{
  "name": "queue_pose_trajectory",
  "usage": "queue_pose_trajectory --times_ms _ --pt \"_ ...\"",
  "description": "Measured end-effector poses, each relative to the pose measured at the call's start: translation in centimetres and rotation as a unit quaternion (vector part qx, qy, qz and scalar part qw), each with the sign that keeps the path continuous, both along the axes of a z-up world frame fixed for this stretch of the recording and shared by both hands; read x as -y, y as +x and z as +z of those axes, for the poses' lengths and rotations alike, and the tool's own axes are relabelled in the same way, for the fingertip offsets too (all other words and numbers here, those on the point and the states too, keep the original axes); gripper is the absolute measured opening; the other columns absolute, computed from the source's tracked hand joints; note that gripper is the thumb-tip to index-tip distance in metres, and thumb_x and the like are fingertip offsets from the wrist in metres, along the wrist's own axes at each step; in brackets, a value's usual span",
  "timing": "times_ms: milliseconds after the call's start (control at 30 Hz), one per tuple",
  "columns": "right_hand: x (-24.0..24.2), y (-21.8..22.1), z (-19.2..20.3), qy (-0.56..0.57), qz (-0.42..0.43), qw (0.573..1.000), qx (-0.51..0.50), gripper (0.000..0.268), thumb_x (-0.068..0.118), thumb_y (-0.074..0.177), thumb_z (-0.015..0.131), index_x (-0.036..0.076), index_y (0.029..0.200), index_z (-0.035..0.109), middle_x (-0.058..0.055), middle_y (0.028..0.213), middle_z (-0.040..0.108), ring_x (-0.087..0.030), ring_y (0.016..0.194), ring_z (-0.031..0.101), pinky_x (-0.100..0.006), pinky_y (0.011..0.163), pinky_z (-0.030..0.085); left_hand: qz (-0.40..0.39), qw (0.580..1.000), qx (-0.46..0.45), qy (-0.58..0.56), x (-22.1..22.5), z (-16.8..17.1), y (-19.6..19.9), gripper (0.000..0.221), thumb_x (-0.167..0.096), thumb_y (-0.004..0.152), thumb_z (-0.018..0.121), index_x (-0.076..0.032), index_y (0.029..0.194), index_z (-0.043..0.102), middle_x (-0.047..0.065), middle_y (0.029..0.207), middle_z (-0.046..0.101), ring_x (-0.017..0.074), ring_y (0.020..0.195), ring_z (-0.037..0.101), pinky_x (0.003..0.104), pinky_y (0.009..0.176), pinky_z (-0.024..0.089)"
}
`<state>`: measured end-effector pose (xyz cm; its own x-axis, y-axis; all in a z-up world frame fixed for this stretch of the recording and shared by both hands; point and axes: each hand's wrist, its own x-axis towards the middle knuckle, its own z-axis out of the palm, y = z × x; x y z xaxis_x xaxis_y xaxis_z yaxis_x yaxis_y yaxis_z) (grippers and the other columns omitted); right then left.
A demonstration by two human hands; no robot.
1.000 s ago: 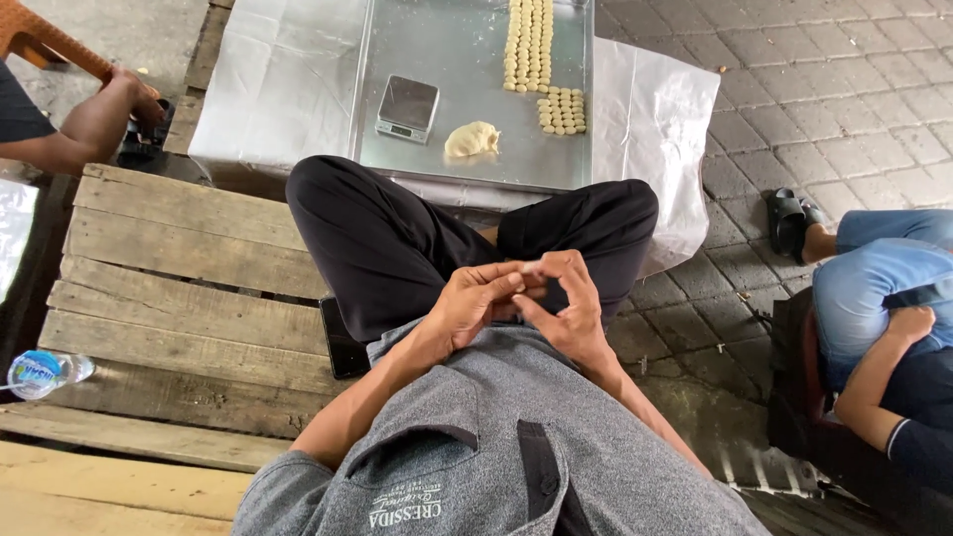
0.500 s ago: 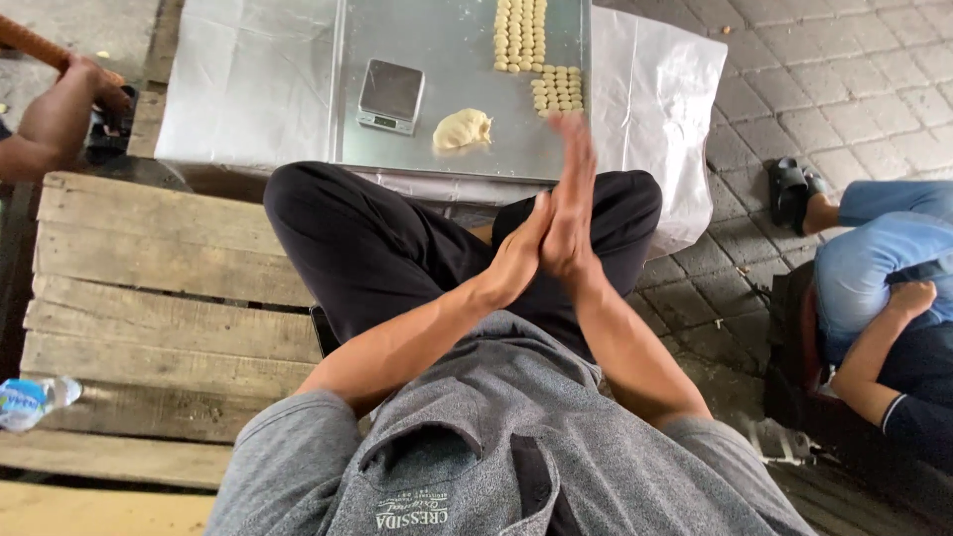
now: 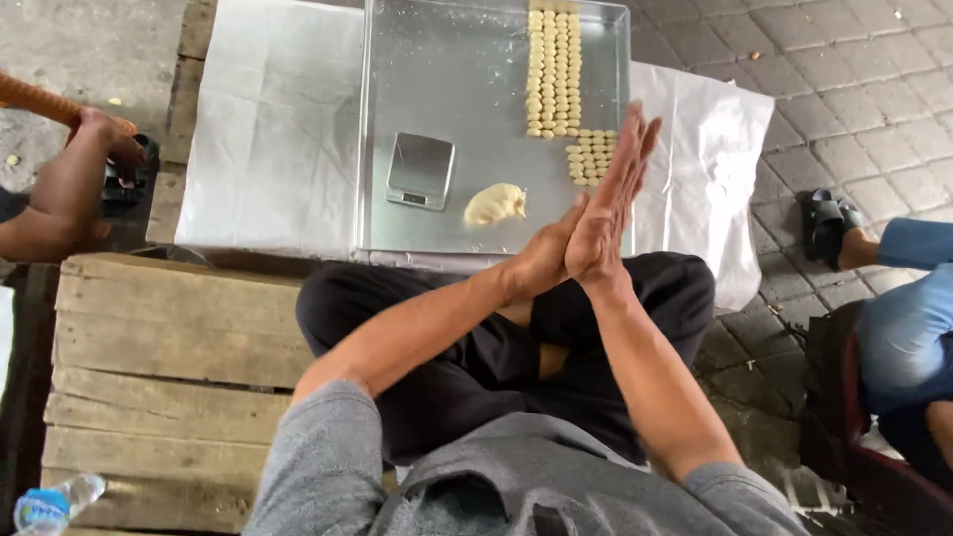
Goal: The person sits cross-legged and repeatedly pinches off small pieces of dough from a larger lump, rolls them into balls between their palms, and places them in rows on a metal tray. A digital scale is present on the tray but not actively used during the clip.
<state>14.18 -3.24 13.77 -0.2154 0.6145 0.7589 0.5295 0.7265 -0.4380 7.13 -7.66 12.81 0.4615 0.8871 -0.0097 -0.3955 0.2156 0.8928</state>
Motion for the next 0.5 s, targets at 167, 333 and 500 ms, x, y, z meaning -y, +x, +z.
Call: queue_pose_trajectory --times_ms 167,333,500 --pt "-1.5 -2.9 -3.6 -0.057 -0.166 0.983 0.056 0.071 0.053 0.115 0.010 0.010 0.170 0.004 -0.005 0.179 -0.001 -0.027 0.167 -0.007 -0.049 0.140 -0.008 0.126 0.916 0.340 0.171 -0.8 -8.3 0.2 0.118 -0.073 0.090 0.064 -0.021 0.167 -0.008 0.022 0.173 0.012 0.0527 0.157 0.026 0.072 0.128 0.029" --pt "-2.7 -2.6 -4.7 -0.132 -0.097 0.986 0.031 0.082 0.067 0.109 0.006 0.015 0.172 0.002 -0.002 0.180 -0.001 -0.025 0.169 -0.009 -0.051 0.142 -0.009 -0.059 0.872 0.436 -0.217 -4.8 -12.9 -0.3 0.092 -0.077 0.098 0.042 -0.016 0.165 0.023 0.023 0.164 0.023 0.0459 0.148 0.027 0.060 0.119 0.034" --pt "-1.0 -2.2 -7.5 -0.214 -0.031 0.976 0.002 0.093 0.080 0.102 0.002 0.020 0.173 0.000 0.000 0.182 0.000 -0.022 0.171 -0.012 -0.053 0.144 -0.009 -0.025 0.929 0.301 -0.214 -4.4 -4.5 -4.9 0.090 -0.073 0.093 0.027 -0.021 0.164 0.008 0.004 0.173 0.002 0.0275 0.161 0.003 0.053 0.133 0.007"
